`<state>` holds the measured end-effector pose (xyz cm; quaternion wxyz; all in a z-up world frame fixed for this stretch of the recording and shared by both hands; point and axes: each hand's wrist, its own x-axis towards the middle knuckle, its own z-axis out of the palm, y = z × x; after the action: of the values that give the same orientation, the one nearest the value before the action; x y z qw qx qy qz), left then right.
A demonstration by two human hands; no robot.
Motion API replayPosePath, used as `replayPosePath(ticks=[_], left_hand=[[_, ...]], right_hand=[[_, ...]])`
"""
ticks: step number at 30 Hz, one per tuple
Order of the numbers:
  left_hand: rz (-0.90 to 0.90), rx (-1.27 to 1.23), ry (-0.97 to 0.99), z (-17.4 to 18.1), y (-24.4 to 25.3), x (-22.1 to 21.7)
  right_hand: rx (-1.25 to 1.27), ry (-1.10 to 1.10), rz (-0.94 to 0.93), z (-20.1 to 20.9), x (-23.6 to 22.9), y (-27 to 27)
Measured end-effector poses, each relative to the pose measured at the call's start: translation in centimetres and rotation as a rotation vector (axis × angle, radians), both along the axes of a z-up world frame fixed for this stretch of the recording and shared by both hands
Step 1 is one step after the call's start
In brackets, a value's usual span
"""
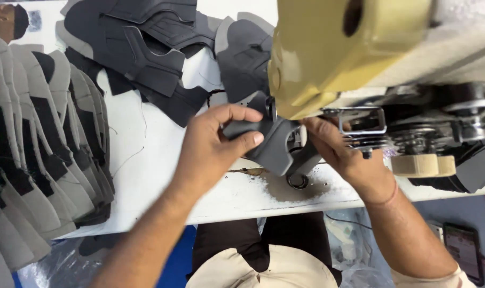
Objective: The person sews gray and black shoe parts using a sewing machine. They repeatedly pick up parts, guide them under the needle, and cut the thread with scissors before placing the finished pieces aside.
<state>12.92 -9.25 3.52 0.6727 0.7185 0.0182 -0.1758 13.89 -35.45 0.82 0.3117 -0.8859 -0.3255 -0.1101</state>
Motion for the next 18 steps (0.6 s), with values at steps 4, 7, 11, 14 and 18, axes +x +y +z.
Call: replayPosePath(ticks=[4,7,11,14,18], left_hand=[[0.228,-0.105,0.074,0.2,-2.1,-2.1],[0.298,-0.097,-0.018,-0.9,-2.5,-2.9],[0.313,-0.062,-0.077,-0.8,-3.9,-3.5],[0.414,-0.181,-0.004,-0.7,-5.2,-4.1],[0.500,-0.134,-0.108,-1.4,-5.7,-4.8]], right_hand=[[0.076,-0.078,0.009,-2.8,0.8,-0.8],[0.077,-0.102,0.012,-1.2,1.2,0.1],[-0.005,-0.080,-0.037,-2.2,1.6,-0.1],[-0.024,-0.037,-0.058,-3.8,1.7,-0.5],[0.053,-0.019,-0.136,-2.8,-0.6,0.3]])
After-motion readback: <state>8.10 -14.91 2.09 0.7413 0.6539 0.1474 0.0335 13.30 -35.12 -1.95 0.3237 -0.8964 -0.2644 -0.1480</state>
